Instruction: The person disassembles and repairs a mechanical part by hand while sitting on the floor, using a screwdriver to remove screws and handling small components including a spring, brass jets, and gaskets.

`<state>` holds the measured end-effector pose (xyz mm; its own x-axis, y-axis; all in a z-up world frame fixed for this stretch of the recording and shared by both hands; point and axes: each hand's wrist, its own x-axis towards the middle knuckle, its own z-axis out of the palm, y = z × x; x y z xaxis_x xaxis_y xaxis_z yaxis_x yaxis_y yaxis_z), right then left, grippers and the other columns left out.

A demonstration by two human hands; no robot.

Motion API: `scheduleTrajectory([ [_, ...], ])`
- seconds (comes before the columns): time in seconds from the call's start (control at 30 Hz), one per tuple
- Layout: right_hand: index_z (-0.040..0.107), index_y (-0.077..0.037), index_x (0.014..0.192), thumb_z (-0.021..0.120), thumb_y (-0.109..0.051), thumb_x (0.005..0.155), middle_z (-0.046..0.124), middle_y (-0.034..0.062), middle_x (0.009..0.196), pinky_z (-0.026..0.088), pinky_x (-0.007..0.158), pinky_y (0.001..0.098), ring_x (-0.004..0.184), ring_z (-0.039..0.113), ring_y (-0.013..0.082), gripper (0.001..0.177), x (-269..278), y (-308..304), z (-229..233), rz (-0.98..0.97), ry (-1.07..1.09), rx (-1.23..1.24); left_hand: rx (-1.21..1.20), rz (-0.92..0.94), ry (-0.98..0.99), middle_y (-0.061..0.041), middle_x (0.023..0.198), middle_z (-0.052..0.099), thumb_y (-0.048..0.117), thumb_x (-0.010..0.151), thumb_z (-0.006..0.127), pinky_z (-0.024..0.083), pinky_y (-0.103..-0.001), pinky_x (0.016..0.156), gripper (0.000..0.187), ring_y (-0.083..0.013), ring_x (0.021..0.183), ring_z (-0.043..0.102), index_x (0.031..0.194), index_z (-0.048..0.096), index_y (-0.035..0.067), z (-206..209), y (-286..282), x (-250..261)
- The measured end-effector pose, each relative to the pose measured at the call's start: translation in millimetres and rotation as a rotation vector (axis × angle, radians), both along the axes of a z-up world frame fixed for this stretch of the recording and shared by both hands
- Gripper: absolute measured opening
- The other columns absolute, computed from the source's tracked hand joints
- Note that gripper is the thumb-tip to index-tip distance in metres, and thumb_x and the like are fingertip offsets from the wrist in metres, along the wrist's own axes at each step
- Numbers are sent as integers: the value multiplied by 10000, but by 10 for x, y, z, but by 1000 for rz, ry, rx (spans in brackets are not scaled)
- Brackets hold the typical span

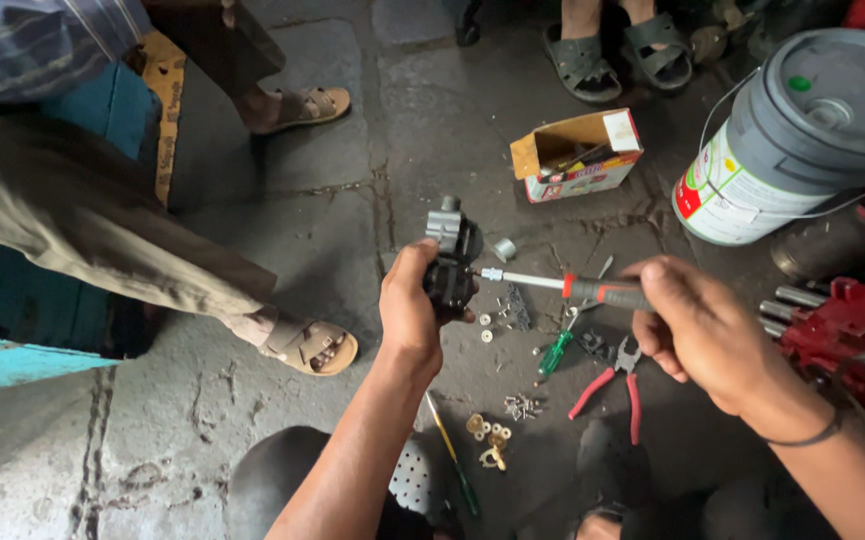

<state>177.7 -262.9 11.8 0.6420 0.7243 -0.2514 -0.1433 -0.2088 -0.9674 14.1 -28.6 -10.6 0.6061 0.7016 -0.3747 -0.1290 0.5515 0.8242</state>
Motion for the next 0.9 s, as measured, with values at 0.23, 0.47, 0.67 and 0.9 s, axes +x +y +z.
scheduleTrajectory([
  [0.23, 566, -27, 1178, 679, -201, 949, 569, 20, 887, 420, 606, 219, 723, 525, 59, 309, -80, 5, 157, 63, -380, 233, 18, -2, -29, -120, 838, 678, 328, 913, 537, 544, -379, 471, 359, -226, 666, 689, 1104, 624, 37, 15, -35, -5],
  [0.47, 650, -102, 1229, 491, -433, 1055, 675, 78, 735, 393, 416, 261, 487, 525, 106, 406, 60, 15, 30, -56, 185, 10, 20, -5, -14, -126, 819, 668, 333, 924, 536, 542, -370, 469, 356, -222, 661, 683, 1101, 633, 39, 8, -37, -12],
  [0.67, 576, -37, 1240, 560, -153, 1043, 639, 106, 883, 483, 587, 261, 698, 569, 113, 229, -58, 24, 83, 62, -411, 195, 18, 0, 1, -121, 817, 672, 342, 927, 534, 547, -371, 477, 357, -218, 668, 690, 1071, 627, 28, 12, -44, -14],
  [0.9, 574, -97, 1305, 501, -221, 1022, 685, 112, 858, 542, 518, 330, 658, 695, 217, 317, -7, 59, 61, -110, 118, 42, 22, -1, -46, -112, 835, 678, 331, 922, 536, 550, -375, 484, 351, -218, 681, 696, 1078, 622, 29, 42, -53, -24],
])
